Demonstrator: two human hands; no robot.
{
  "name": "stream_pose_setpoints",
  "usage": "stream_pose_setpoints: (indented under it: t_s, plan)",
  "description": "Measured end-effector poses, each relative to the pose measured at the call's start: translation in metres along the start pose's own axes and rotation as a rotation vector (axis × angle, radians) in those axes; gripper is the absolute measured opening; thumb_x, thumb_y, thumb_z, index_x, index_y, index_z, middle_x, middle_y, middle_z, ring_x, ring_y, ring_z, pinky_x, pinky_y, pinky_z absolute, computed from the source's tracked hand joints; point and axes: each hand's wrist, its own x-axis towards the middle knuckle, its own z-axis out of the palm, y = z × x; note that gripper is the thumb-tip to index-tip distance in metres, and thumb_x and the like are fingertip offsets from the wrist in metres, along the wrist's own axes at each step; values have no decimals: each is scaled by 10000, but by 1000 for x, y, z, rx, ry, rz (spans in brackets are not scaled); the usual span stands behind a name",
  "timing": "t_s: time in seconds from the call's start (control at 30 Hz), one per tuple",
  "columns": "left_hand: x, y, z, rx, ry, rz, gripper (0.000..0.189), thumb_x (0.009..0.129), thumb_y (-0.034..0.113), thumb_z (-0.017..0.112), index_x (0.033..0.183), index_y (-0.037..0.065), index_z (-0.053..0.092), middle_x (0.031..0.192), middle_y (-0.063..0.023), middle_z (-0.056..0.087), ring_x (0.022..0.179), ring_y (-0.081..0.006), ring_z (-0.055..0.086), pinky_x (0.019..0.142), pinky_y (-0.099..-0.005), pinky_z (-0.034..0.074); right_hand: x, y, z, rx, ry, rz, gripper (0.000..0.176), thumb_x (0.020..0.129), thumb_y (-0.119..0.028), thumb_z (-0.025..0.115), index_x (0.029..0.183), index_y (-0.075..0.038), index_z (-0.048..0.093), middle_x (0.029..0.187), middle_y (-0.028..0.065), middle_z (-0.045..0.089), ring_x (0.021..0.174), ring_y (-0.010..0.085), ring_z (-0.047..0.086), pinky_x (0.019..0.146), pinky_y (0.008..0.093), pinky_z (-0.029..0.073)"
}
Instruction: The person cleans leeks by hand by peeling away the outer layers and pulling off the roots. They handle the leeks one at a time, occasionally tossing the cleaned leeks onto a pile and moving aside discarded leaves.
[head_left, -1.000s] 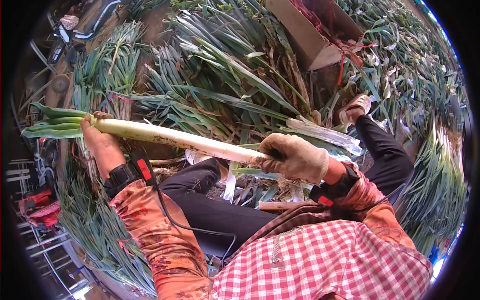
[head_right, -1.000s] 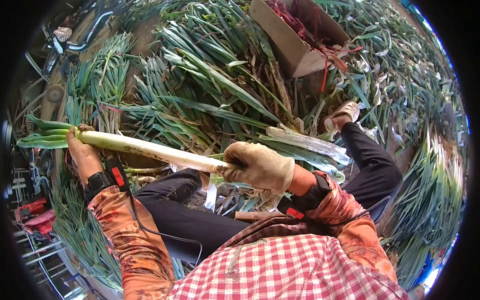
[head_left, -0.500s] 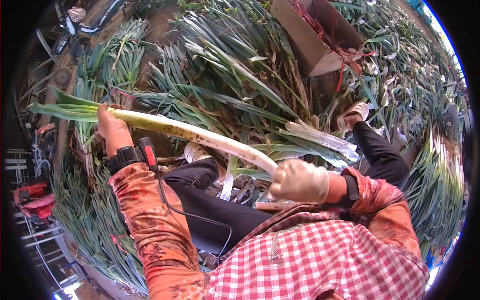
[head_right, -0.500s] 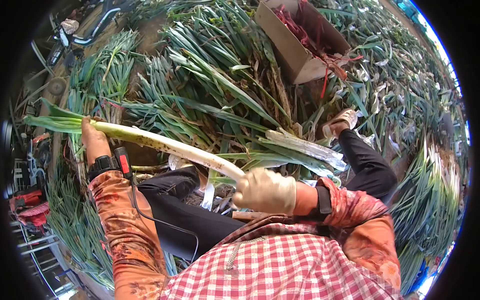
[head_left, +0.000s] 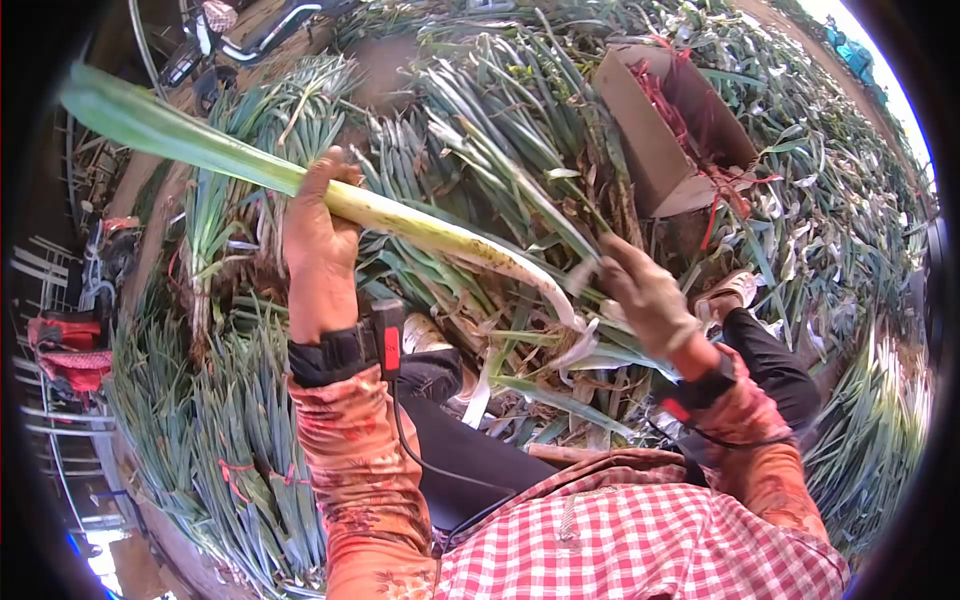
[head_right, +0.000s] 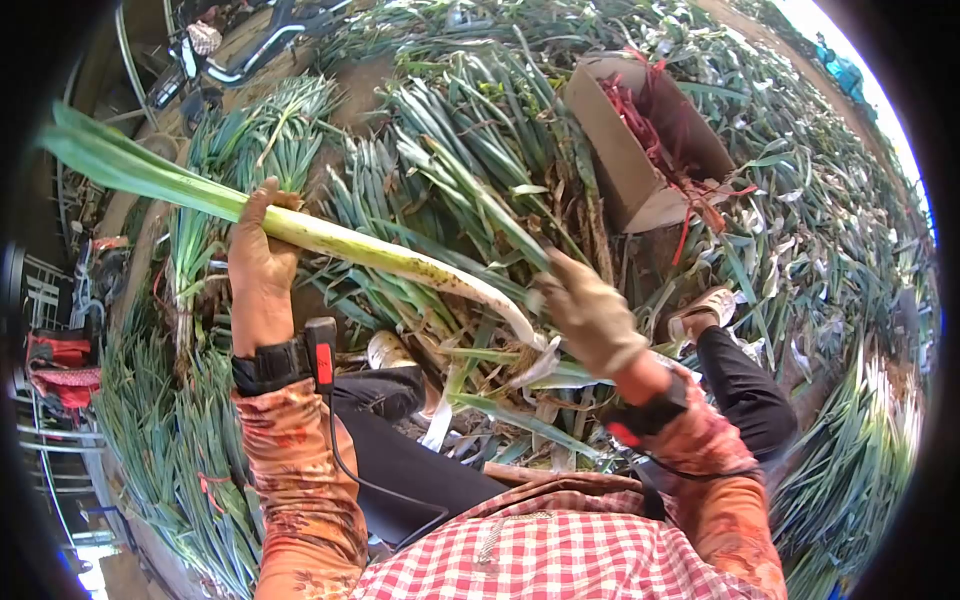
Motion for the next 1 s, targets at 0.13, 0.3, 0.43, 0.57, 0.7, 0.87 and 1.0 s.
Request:
stream_pose_setpoints:
  t_s: [0.13,0.3,0.43,0.57,0.7,0.87,1.0]
  plan:
    - [-27,-17,30,-6,3,-45,248,698,119,730,870,36,572,710,-61,584,686,-187,562,690,-313,441,56,-100,59,170,244,-241,433,881,-339,464,1166,-13,467,1118,230,529,1008,333,545,858,392,433]
    - [-33,-20,36,-52,70,-89,188,738,128,706,851,38,586,727,-49,570,685,-170,551,673,-285,442,81,-131,104,132,19,-138,298,873,-341,479,1019,-82,504,899,227,572,792,394,573,687,483,445]
    - [-28,2,18,-91,51,-30,194,732,143,714,835,37,588,719,-46,559,683,-169,550,660,-284,439,15,-26,102,19,-188,-209,425,777,-359,613,1108,-119,498,776,163,620,700,320,620,605,415,496]
    - [-20,8,4,-69,155,-14,222,726,169,727,846,46,587,742,-40,550,691,-167,545,647,-287,439,-75,181,74,-539,-739,415,444,761,-308,571,1146,-101,493,881,162,631,731,320,628,647,424,503]
    - [-22,-3,3,-75,123,-23,282,716,184,739,906,49,580,770,-37,539,699,-168,547,642,-288,440,-32,136,-14,-980,-997,509,363,753,-251,547,1056,-51,540,955,186,616,911,337,590,800,403,470]
    - [-30,-9,20,-53,186,-58,338,705,197,750,945,48,564,780,-47,545,711,-174,557,633,-313,451,36,3,-1,311,-91,11,432,780,-46,463,1211,-20,472,1154,170,546,1067,239,529,898,331,413]
    - [-37,-22,31,-27,194,-40,351,690,212,761,902,54,530,746,-46,533,655,-182,557,582,-299,453,60,-119,61,265,73,-146,367,880,-224,484,1180,-17,446,967,148,606,872,253,598,760,329,472]
